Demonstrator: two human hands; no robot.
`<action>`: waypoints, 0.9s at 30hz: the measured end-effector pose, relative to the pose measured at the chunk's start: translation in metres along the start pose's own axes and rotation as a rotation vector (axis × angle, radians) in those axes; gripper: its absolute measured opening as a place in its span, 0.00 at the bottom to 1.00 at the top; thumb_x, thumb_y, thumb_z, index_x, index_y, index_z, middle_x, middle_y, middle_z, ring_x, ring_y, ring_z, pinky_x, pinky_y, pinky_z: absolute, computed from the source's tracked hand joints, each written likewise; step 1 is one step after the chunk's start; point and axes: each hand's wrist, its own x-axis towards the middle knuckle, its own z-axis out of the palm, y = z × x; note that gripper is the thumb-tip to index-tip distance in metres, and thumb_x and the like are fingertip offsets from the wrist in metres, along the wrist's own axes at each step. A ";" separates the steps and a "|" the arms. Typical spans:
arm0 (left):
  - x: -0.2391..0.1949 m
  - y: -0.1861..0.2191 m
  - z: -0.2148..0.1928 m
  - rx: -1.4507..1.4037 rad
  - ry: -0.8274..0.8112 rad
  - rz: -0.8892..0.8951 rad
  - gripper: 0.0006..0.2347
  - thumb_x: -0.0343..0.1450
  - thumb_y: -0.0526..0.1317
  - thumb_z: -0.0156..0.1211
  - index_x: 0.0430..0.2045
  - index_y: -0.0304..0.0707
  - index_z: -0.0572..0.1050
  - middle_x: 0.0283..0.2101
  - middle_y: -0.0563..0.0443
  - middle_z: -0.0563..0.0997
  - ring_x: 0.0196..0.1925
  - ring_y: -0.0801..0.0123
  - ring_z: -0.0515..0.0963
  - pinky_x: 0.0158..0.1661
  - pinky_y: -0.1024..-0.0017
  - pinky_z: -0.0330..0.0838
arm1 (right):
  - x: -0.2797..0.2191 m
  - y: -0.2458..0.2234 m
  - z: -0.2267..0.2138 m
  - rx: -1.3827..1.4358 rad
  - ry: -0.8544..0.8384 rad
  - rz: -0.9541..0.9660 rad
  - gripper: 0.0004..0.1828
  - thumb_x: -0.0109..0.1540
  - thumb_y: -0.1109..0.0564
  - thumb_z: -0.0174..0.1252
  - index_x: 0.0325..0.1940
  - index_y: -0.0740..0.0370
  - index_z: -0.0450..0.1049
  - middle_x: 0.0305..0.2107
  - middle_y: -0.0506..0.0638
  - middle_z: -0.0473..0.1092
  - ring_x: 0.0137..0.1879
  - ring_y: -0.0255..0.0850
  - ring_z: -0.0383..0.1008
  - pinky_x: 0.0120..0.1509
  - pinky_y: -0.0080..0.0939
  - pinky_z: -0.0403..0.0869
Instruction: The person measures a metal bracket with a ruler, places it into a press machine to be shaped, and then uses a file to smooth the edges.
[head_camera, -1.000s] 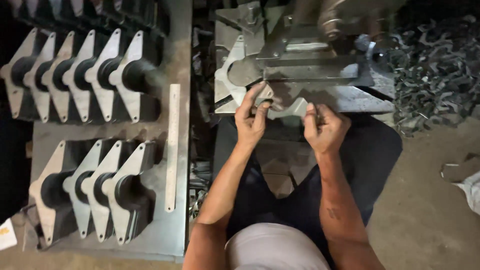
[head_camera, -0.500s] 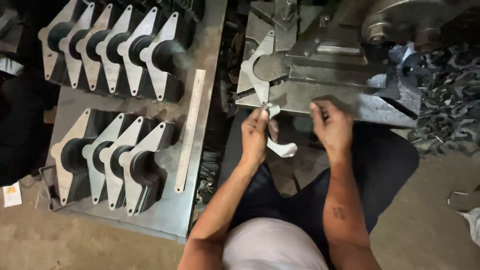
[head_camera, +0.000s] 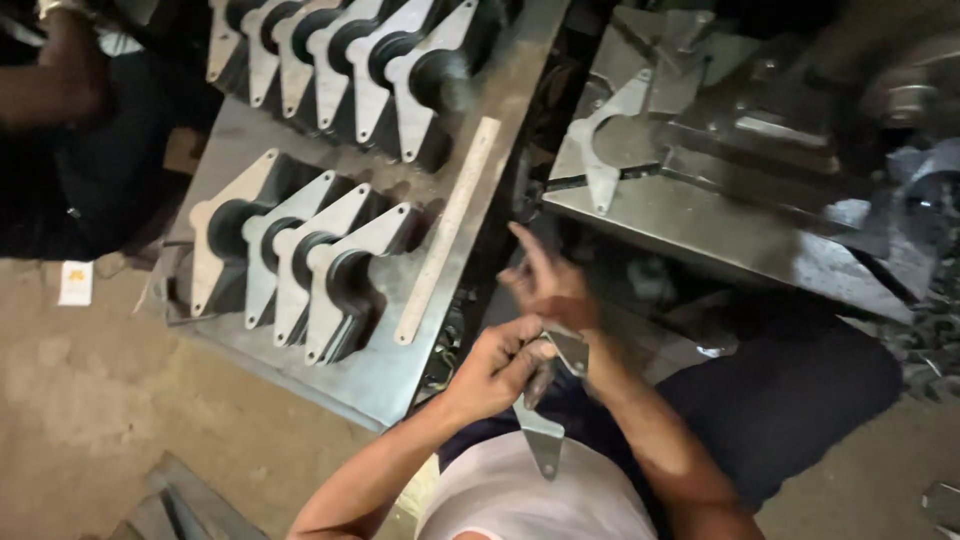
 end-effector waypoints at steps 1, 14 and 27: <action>-0.008 0.005 -0.007 0.076 -0.045 -0.023 0.09 0.82 0.36 0.48 0.46 0.29 0.74 0.20 0.55 0.72 0.19 0.78 0.70 0.23 0.77 0.66 | 0.002 -0.023 0.011 -0.219 -0.160 0.057 0.46 0.62 0.34 0.59 0.77 0.55 0.53 0.24 0.61 0.77 0.29 0.60 0.78 0.33 0.60 0.76; -0.014 0.024 -0.036 0.159 -0.084 0.101 0.08 0.82 0.34 0.49 0.46 0.27 0.75 0.31 0.52 0.79 0.24 0.77 0.73 0.26 0.77 0.69 | 0.047 -0.077 0.072 -0.400 -0.273 0.267 0.71 0.57 0.33 0.64 0.77 0.59 0.16 0.28 0.73 0.76 0.33 0.70 0.77 0.40 0.66 0.76; 0.021 0.006 -0.053 -0.303 0.187 0.041 0.13 0.81 0.40 0.49 0.52 0.27 0.74 0.24 0.48 0.74 0.19 0.69 0.73 0.20 0.73 0.69 | -0.015 0.020 -0.001 0.860 -0.004 0.487 0.38 0.63 0.55 0.56 0.76 0.55 0.49 0.33 0.52 0.77 0.23 0.39 0.75 0.22 0.38 0.74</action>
